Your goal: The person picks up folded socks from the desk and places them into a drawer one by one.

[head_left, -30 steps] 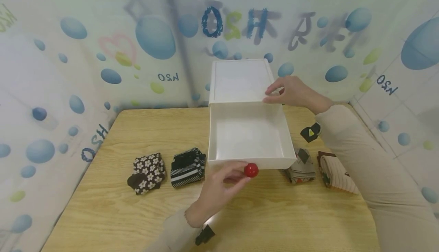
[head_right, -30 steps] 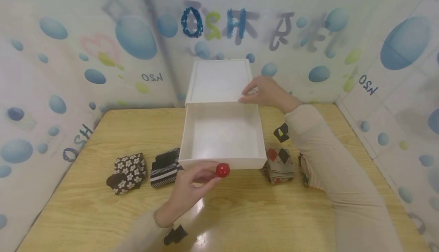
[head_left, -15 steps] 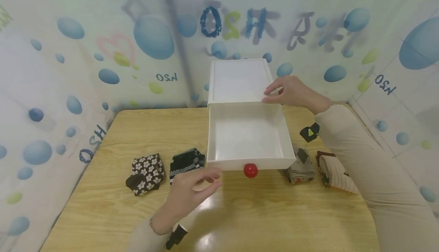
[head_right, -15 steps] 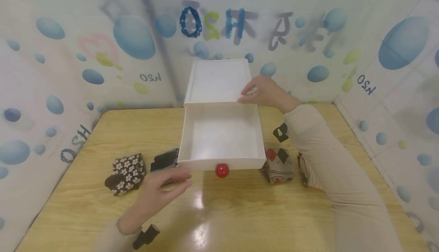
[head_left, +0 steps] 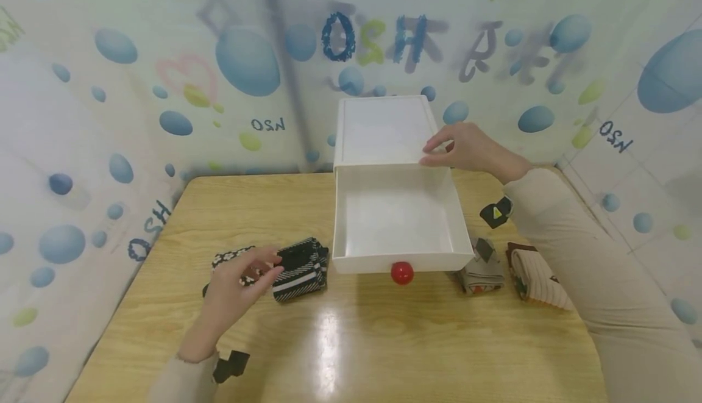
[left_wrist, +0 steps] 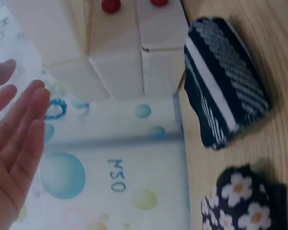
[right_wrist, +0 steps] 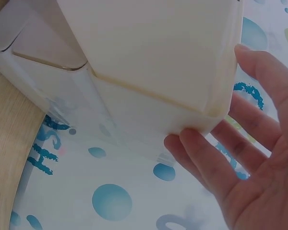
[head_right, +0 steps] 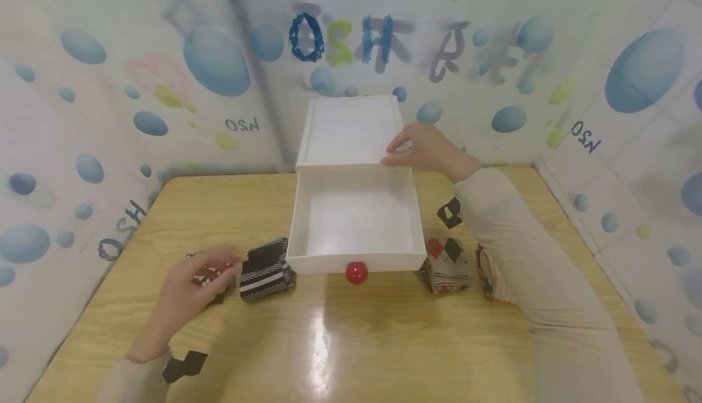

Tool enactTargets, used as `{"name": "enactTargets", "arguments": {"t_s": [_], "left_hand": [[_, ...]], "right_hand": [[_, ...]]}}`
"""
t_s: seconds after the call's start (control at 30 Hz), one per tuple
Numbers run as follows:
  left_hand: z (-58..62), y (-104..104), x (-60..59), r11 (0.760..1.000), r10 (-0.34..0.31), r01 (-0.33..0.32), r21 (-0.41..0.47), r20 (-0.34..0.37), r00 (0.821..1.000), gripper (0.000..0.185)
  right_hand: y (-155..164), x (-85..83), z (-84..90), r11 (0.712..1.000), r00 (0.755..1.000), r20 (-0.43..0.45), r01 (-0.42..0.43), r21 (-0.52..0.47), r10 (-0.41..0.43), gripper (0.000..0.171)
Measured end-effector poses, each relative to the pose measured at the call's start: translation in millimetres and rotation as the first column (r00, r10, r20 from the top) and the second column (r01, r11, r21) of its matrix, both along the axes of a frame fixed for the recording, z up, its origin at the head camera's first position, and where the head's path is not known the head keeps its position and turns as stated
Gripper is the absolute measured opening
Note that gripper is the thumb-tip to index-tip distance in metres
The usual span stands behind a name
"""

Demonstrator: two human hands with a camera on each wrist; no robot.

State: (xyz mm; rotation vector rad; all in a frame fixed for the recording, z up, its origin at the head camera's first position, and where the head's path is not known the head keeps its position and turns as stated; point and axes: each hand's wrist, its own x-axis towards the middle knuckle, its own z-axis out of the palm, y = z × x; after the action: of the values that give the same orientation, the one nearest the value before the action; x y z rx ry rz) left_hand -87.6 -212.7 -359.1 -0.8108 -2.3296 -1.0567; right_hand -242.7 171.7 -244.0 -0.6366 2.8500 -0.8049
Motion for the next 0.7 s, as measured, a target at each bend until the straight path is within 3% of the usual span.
{"name": "enactTargets", "arguments": {"t_s": [0.27,0.37,0.57,0.7], "left_hand": [[-5.8,-28,-8.8,0.977,0.191,-0.185,-0.104,0.053,0.980,0.048],[-9.0,-37,-13.9,0.969,0.231,-0.221,-0.110,0.088,0.969,0.046],[-17.8,-52,-24.3,0.968,0.250,-0.242,-0.062,0.246,0.936,0.042],[-25.6,-60,-28.3,0.969,0.243,-0.244,-0.032,0.301,0.922,0.043]], "right_hand": [[-1,-0.3,-0.1,1.000,1.000,0.002,0.008,-0.002,-0.008,0.037],[-1,-0.1,0.1,1.000,1.000,0.001,0.008,-0.002,-0.008,0.038],[0,0.6,0.1,1.000,1.000,-0.004,0.006,-0.003,-0.006,0.037],[0,1.1,0.2,1.000,1.000,-0.008,0.004,-0.004,-0.004,0.037]]}}
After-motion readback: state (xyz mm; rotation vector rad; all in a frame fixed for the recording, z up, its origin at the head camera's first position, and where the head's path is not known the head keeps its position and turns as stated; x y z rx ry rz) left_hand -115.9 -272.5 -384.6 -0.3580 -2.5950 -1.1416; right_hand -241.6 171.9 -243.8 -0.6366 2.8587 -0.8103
